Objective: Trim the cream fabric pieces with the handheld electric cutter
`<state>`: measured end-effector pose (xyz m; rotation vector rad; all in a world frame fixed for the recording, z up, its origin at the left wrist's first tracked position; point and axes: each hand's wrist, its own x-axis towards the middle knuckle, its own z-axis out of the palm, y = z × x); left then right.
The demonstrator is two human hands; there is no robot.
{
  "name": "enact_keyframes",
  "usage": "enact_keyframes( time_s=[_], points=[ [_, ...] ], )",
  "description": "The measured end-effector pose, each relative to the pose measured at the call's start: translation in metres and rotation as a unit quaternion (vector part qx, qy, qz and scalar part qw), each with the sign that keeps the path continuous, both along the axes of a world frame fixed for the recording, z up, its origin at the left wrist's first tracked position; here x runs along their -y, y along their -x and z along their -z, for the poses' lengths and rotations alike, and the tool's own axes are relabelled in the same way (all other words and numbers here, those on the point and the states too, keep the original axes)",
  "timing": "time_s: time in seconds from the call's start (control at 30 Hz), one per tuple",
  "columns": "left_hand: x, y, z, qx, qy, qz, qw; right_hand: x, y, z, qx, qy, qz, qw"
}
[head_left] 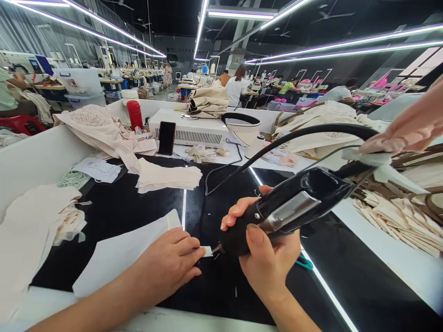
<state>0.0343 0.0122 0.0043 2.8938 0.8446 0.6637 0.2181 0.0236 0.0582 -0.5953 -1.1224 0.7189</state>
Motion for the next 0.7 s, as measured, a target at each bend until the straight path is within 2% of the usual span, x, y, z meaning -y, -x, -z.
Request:
enact_keyframes(
  time_s=[0.2, 0.37, 0.57, 0.7],
  points=[
    [-0.002, 0.002, 0.002, 0.023, -0.004, 0.003, 1.000, 0.003, 0.000, 0.000, 0.005, 0.007, -0.006, 1.000],
    [-0.006, 0.009, 0.006, 0.041, -0.001, -0.022, 0.999, 0.007, 0.001, -0.002, 0.008, 0.003, 0.005, 1.000],
    [-0.007, 0.012, 0.008, 0.069, 0.022, -0.004, 0.997, 0.008, -0.002, -0.001, 0.018, 0.001, 0.006, 1.000],
    [-0.008, 0.012, 0.010, 0.066, 0.030, -0.014, 0.997, 0.009, -0.004, -0.002, 0.012, -0.002, 0.003, 1.000]
  ],
)
